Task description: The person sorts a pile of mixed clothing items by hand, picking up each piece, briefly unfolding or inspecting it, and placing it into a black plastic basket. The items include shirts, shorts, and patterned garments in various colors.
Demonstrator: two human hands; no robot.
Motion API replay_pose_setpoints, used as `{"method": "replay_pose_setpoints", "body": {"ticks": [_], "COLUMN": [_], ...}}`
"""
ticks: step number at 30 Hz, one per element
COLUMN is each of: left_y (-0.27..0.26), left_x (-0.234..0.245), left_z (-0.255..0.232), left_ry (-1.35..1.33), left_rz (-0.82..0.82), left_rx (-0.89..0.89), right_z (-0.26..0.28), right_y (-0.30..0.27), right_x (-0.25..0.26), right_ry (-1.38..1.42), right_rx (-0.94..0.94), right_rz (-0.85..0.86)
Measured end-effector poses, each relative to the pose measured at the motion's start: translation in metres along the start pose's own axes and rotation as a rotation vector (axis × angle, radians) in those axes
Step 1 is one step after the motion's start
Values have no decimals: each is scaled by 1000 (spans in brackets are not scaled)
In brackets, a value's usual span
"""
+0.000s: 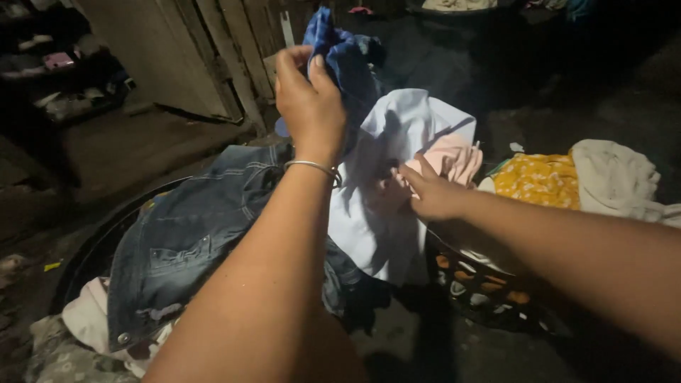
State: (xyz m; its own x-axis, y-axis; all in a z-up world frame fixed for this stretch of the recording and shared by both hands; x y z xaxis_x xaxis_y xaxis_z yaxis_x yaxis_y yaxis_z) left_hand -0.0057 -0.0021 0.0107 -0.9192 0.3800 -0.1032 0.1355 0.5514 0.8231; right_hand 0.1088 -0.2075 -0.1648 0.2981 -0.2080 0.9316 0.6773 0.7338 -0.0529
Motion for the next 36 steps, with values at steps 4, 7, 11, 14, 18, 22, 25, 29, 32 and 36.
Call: {"method": "replay_pose_setpoints", "body": {"ticks": [4,7,11,14,18,22,25,29,32,36], "left_y": [7,7,0,-13,-40,-78,-103,-126,-134,-136], "left_x": [-4,-8,-27,-45,-69,-89,-94,-101,-106,-101], "left_z": [-29,-41,-49,-56,-65,-83,-109,-134,-136,-126], "left_ry": [-79,-173,-267,-408,-624,-663,-699,-773,-690,-462], "left_rz": [-23,19,108,230,638,1030,1262,1297,1259,1237], "left_rx": [-52,4,23,-22,537,337,389,417,495,451], "right_z": [-15,-25,-30,-42,-46,-38,-23,-25,-44,-84], "right_y": [-5,-8,-20,-50,-99,-152,-196,-230,-246,-270], "right_x": [19,24,43,78,136,175,187,187,191,206], "right_ry": [2,-116,-321,186,771,865,545,391,423,713], "right_rx": [101,-68,633,95,-394,-169,-38,-272,-376,-749], "right_rz": [-71,3,-502,-455,-443,-464,-405,-286,-443,-719]}}
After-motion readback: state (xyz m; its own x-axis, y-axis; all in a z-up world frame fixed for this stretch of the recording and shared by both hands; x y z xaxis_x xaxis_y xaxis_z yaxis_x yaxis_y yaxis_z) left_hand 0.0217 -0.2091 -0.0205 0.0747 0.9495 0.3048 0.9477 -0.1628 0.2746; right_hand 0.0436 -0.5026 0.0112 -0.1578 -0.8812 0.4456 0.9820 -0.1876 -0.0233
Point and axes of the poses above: each hand's wrist, its own y-axis towards the middle knuckle, its own x-axis out of the back of the hand, z = x × y, the point moved 1 cm from there along y, towards the middle knuckle, and after that the axes turned 2 degrees about -z, right-handed, at the moved point
